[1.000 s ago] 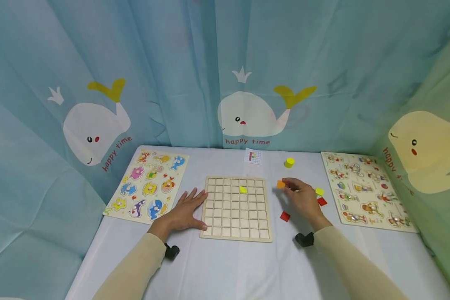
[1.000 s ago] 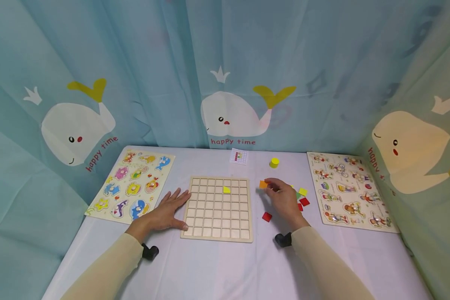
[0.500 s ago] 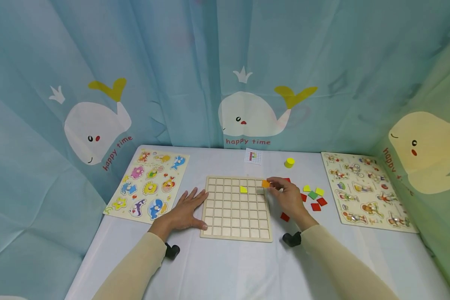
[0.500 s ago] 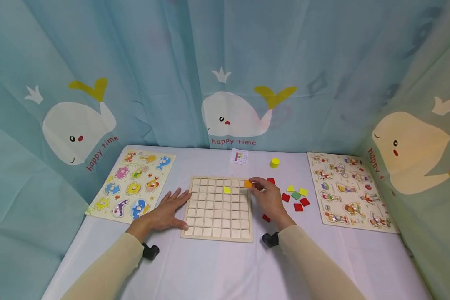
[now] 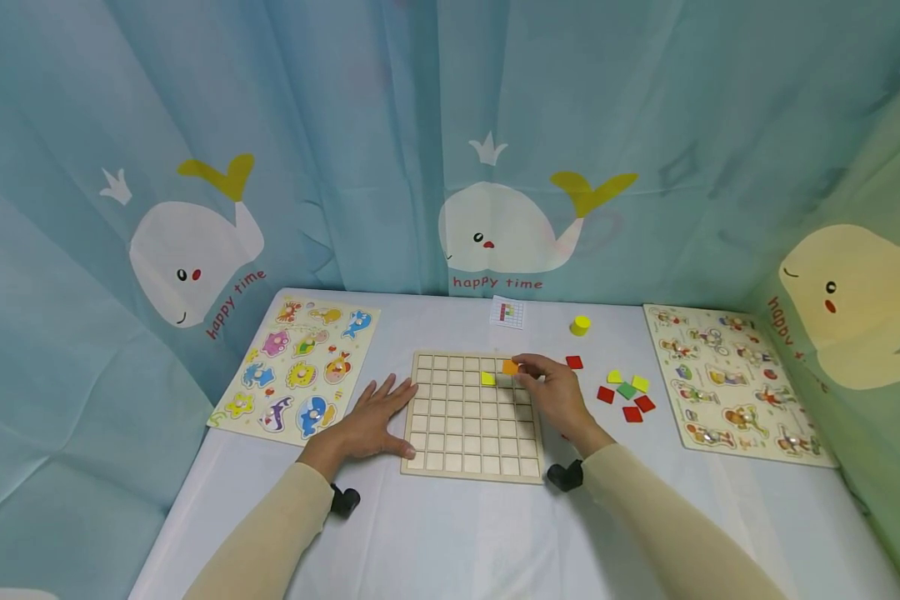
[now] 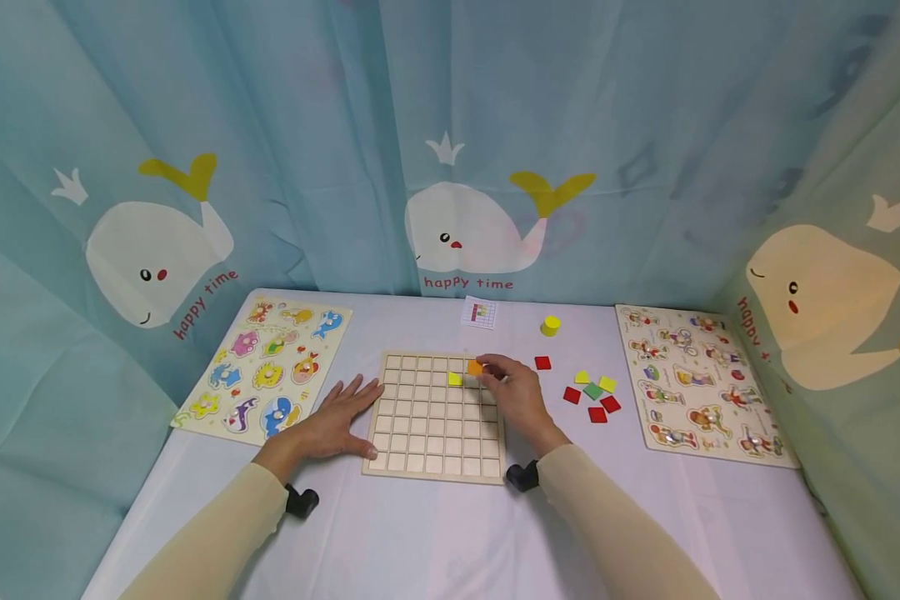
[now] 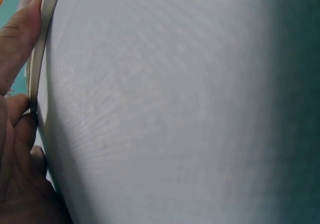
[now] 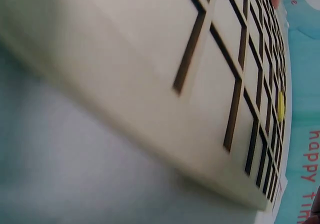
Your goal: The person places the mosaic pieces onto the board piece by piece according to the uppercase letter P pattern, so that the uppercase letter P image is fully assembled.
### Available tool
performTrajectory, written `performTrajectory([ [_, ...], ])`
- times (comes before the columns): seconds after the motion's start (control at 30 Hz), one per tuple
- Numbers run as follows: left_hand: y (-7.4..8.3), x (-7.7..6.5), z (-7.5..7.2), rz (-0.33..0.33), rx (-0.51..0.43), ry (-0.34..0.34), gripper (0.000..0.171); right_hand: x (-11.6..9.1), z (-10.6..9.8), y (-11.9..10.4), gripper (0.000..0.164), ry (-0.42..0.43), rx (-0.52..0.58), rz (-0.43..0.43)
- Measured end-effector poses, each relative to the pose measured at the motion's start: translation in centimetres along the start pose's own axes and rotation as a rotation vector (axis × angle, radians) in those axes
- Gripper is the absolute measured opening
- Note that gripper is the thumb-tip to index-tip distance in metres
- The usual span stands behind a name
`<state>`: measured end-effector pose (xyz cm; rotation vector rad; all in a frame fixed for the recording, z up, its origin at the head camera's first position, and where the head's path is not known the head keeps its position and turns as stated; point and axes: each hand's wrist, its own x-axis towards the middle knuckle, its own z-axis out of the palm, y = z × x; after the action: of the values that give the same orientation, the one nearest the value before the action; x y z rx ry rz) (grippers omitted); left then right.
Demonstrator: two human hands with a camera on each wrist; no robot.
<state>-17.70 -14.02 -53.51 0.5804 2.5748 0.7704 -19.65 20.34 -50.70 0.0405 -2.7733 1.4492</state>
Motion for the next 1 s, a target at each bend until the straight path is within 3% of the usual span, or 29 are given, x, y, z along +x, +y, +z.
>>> performTrajectory([
  [0.53,0.0,0.1,0.1,0.007,0.007,0.015,0.116,1.3,2.5,-1.6,0.026,-0.093,-0.022,-0.093],
  [1.0,0.2,-0.1,0.0,-0.003,0.005,0.013,0.114,2.0,4.5,-2.2,0.026,-0.134,-0.082,-0.009],
])
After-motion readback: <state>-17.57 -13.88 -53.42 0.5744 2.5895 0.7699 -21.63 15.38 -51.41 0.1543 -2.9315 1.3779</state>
